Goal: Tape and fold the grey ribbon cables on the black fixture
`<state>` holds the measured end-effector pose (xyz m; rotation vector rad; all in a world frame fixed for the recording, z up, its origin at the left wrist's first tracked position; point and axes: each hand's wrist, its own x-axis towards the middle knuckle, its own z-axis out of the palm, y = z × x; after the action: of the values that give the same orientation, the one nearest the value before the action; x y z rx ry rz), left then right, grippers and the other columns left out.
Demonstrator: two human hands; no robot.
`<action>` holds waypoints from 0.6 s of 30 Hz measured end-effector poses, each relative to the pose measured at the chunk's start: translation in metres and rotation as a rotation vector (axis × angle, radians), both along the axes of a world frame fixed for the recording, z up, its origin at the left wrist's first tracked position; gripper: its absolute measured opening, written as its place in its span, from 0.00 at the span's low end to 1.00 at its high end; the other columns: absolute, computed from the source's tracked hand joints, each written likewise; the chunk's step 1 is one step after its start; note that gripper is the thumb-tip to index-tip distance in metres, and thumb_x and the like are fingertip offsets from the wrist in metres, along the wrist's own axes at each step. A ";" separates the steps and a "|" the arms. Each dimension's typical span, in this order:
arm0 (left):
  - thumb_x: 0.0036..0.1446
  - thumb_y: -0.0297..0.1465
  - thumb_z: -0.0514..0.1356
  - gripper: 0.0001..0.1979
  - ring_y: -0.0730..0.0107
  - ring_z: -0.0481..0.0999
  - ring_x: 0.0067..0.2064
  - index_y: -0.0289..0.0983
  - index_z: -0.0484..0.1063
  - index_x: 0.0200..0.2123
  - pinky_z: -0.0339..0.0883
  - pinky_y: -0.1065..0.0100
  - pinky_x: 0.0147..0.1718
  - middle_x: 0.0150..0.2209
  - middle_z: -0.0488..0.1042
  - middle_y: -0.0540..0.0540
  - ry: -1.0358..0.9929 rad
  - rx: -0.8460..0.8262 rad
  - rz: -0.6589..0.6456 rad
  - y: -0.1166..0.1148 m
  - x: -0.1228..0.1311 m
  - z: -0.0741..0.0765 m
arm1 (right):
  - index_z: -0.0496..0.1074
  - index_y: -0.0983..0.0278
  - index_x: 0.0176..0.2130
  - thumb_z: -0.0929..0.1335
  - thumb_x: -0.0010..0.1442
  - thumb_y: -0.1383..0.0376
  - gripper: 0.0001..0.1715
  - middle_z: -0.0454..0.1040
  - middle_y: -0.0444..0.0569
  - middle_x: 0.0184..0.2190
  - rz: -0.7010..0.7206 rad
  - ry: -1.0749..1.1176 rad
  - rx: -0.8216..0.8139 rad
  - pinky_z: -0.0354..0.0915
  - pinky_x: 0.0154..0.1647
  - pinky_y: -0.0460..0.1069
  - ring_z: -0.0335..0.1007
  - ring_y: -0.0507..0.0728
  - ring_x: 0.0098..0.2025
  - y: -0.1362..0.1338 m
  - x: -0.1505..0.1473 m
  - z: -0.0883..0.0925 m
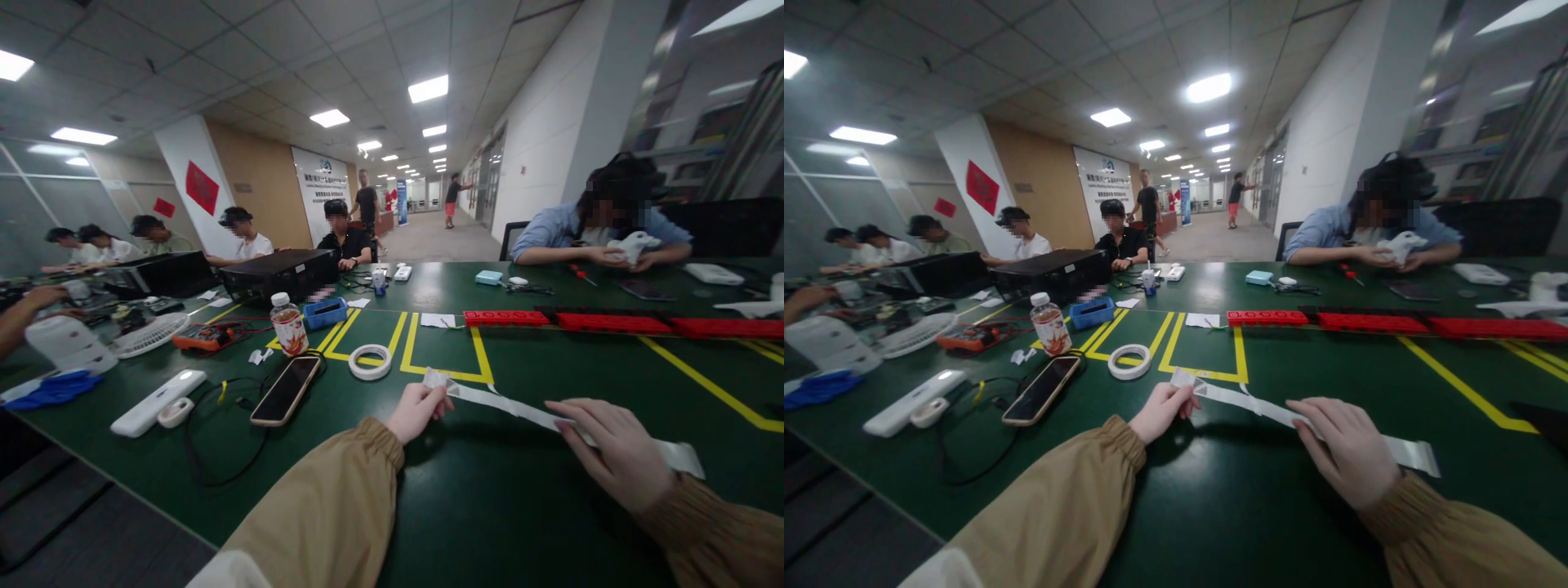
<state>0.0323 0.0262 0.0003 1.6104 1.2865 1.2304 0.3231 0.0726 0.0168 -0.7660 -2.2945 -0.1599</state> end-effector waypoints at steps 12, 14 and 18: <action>0.55 0.48 0.51 0.26 0.70 0.69 0.26 0.32 0.71 0.20 0.61 0.70 0.28 0.21 0.68 0.46 -0.348 0.060 0.015 0.003 0.004 0.003 | 0.68 0.63 0.52 0.67 0.50 0.50 0.33 0.65 0.56 0.55 -0.162 0.443 -0.929 0.58 0.58 0.62 0.58 0.67 0.58 0.006 -0.017 -0.023; 0.54 0.46 0.52 0.24 0.69 0.70 0.27 0.32 0.72 0.20 0.62 0.70 0.28 0.21 0.69 0.45 -0.367 0.043 0.004 0.002 0.005 0.003 | 0.65 0.62 0.53 0.68 0.50 0.55 0.32 0.62 0.55 0.57 -0.184 0.734 -1.097 0.65 0.52 0.58 0.64 0.65 0.54 0.008 -0.016 -0.015; 0.55 0.42 0.51 0.22 0.70 0.70 0.27 0.32 0.71 0.19 0.62 0.70 0.29 0.21 0.70 0.45 -0.328 0.044 0.011 0.002 0.006 0.001 | 0.65 0.57 0.50 0.67 0.53 0.64 0.23 0.67 0.46 0.52 -0.099 1.221 -1.227 0.72 0.32 0.46 0.73 0.54 0.37 0.001 -0.018 0.005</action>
<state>0.0381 0.0285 0.0016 1.3621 1.0677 1.4682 0.3050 0.0737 0.0218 -1.0753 -0.9634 1.3823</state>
